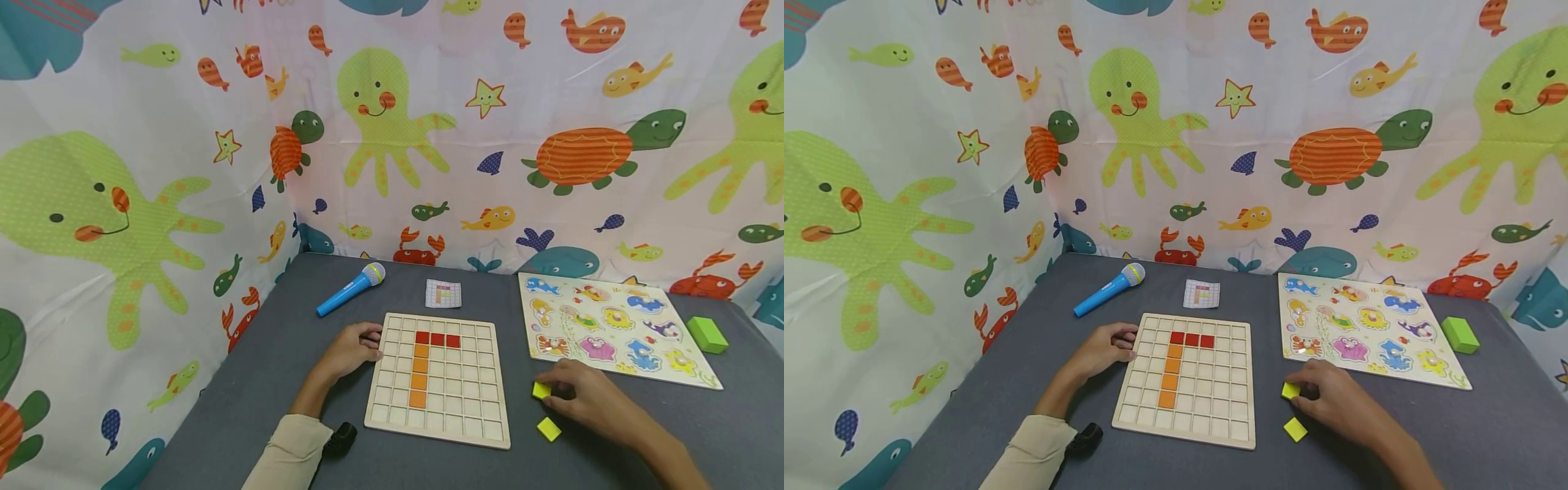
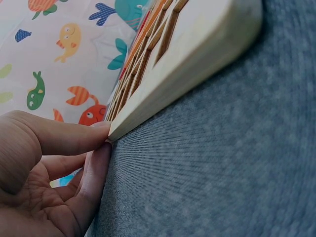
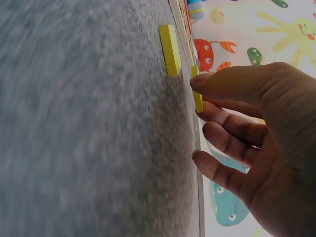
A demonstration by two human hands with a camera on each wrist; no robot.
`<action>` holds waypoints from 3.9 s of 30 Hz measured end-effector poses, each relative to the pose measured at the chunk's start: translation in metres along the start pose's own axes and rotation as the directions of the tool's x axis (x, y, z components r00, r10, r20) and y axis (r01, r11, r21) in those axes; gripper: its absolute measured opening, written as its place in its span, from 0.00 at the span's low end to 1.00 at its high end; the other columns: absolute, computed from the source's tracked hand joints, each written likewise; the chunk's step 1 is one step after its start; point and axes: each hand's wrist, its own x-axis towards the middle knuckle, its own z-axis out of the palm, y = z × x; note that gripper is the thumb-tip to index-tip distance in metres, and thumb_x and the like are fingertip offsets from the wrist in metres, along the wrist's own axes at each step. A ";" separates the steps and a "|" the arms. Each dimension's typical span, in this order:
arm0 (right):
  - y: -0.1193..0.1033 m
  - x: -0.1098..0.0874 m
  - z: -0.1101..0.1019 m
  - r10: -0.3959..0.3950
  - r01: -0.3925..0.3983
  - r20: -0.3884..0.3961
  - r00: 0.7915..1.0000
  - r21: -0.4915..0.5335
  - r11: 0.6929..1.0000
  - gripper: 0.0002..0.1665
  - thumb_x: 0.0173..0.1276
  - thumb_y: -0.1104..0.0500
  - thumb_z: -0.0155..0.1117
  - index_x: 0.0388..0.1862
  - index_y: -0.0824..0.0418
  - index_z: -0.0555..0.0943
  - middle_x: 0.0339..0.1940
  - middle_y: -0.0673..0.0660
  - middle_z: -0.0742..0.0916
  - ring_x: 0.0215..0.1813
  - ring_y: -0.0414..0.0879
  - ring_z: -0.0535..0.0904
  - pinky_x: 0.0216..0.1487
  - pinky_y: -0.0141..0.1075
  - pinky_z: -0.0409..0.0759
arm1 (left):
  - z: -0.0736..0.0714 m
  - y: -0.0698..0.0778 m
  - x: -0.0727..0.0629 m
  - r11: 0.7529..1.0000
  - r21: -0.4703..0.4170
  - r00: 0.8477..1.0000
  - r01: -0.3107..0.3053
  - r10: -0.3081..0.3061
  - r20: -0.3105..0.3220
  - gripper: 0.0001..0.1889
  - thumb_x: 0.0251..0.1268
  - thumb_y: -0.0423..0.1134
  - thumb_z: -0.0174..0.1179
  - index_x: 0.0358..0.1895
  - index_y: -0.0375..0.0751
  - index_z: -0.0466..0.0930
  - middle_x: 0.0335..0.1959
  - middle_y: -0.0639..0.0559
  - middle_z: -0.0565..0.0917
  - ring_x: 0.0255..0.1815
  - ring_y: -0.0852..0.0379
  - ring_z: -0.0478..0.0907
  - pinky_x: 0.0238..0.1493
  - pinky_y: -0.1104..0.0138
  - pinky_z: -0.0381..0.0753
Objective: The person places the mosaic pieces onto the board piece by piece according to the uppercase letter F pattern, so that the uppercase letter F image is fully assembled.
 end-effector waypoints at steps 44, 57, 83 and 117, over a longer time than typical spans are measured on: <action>-0.074 0.059 0.043 -0.127 0.129 -0.050 0.991 0.026 0.991 0.15 0.70 0.56 0.74 0.54 0.54 0.90 0.55 0.49 0.85 0.55 0.45 0.78 0.58 0.50 0.83 | -0.001 0.001 -0.001 1.000 0.003 1.000 0.000 0.000 -0.005 0.29 0.64 0.29 0.72 0.69 0.35 0.79 0.54 0.45 0.83 0.52 0.53 0.83 0.58 0.56 0.84; -0.092 0.075 0.055 -0.244 0.244 -0.067 0.967 -0.012 0.970 0.14 0.71 0.59 0.71 0.53 0.57 0.91 0.51 0.49 0.87 0.57 0.47 0.80 0.60 0.51 0.83 | -0.001 0.001 -0.001 1.000 0.004 1.000 0.022 -0.022 -0.005 0.29 0.64 0.28 0.72 0.69 0.36 0.79 0.54 0.45 0.83 0.53 0.53 0.83 0.58 0.56 0.84; -0.111 0.096 0.065 -0.197 0.199 -0.038 0.980 0.049 0.979 0.16 0.70 0.61 0.74 0.55 0.61 0.89 0.54 0.53 0.89 0.62 0.52 0.82 0.66 0.53 0.81 | 0.000 0.001 0.000 1.000 0.003 1.000 0.009 -0.009 -0.007 0.29 0.63 0.28 0.72 0.69 0.37 0.80 0.54 0.45 0.83 0.53 0.52 0.84 0.57 0.56 0.85; -0.084 0.065 0.046 -0.250 0.252 -0.082 0.965 0.012 0.968 0.13 0.73 0.59 0.72 0.54 0.58 0.90 0.51 0.49 0.88 0.50 0.43 0.82 0.53 0.44 0.86 | 0.000 -0.002 0.000 1.000 0.015 1.000 -0.004 0.004 -0.015 0.29 0.63 0.28 0.73 0.69 0.35 0.79 0.55 0.45 0.83 0.53 0.52 0.84 0.57 0.56 0.85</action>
